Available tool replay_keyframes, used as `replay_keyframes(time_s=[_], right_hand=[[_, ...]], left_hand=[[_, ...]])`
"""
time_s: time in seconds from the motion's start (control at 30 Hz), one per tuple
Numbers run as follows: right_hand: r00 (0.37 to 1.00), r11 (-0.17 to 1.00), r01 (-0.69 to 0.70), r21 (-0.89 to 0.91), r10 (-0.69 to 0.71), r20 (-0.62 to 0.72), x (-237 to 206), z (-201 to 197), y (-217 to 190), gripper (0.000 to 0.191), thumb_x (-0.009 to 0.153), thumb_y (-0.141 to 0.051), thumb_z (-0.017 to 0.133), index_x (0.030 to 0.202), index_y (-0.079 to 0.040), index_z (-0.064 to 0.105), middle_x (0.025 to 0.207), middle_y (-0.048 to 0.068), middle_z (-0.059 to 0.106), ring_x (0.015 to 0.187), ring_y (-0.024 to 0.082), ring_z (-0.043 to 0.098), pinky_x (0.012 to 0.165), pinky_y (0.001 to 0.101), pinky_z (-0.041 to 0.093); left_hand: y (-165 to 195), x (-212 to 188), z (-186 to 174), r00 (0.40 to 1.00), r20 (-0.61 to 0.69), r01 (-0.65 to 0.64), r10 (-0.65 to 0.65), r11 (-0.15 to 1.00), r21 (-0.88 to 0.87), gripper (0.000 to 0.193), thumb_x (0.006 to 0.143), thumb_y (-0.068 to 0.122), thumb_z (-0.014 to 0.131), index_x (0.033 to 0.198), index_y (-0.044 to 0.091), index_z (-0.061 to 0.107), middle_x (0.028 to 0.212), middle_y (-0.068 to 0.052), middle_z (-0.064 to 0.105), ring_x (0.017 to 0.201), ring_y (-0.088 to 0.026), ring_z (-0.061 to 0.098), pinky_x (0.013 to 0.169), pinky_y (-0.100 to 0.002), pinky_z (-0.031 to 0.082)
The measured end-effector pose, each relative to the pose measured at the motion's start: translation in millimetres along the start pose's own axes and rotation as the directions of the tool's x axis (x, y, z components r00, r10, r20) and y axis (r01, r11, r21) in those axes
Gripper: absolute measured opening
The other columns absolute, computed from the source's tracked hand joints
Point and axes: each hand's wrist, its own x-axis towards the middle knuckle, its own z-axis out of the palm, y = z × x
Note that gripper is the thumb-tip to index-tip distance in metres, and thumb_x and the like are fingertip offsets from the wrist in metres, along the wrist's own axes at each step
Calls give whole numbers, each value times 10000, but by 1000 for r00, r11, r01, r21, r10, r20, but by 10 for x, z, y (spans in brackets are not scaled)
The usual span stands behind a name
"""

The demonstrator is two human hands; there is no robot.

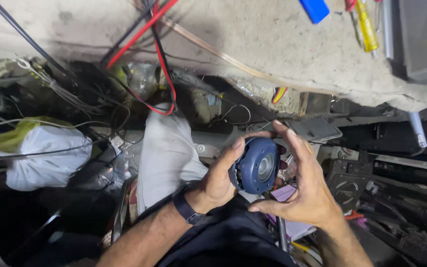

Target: The person disassembles a small blue speaker, uses a multimeter to test internal components, and then reassembles the speaker using a screwdriver. The person handles the speaker, multimeter probes, and screwdriver throughout the process.

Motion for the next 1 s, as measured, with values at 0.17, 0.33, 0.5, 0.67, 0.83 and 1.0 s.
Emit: replay_keyframes(time_s=[0.17,0.33,0.5,0.67,0.83,1.0], right_hand=[[974,980,-197,32,200,-109,-314,423,34,1262,458,-400,980,1505,-8,396,1541,232,470,1431,362,488,1217,461,370],[945,954,-269,135,289,-156,-541,591,34,1109,589,-293,991,1496,1,425,1531,211,524,1435,326,534,1231,436,407],[929,941,-190,280,265,-260,-641,710,21,1026,633,-146,972,1479,-37,403,1524,221,514,1470,306,504,1291,450,373],[937,976,-139,169,185,-296,-686,790,21,1031,604,-104,954,1476,-66,405,1509,218,513,1447,319,523,1239,467,443],[961,975,-129,182,168,-218,-698,788,56,1000,627,-105,947,1479,-55,425,1503,236,526,1464,355,519,1255,483,430],[965,985,-131,113,153,-215,-676,795,54,970,617,-114,940,1453,-54,451,1488,251,528,1436,353,538,1228,472,445]], left_hand=[[-171,-80,-348,999,34,-8,0,974,229,607,1124,480,428,1458,-21,503,1430,-125,568,1352,-201,558,1190,-386,444],[-224,-152,-390,991,46,120,-127,984,130,643,1116,520,384,1464,-11,486,1307,-145,626,1180,-235,638,1061,-399,515],[-211,-185,-389,994,45,80,-99,945,318,630,1109,498,349,1434,-21,498,1281,-139,651,1158,-212,665,1044,-366,532],[-187,-274,-440,1000,-10,-9,19,810,587,602,1130,449,292,1395,-19,562,1314,-126,654,1240,-171,617,1103,-329,473],[-209,-295,-495,1000,-20,-1,14,853,522,575,1134,422,300,1380,-21,570,1324,-127,649,1261,-177,605,1123,-337,462],[-220,-302,-530,998,-56,22,6,874,485,541,1132,399,324,1371,-18,573,1297,-113,647,1224,-164,604,1096,-325,465]])
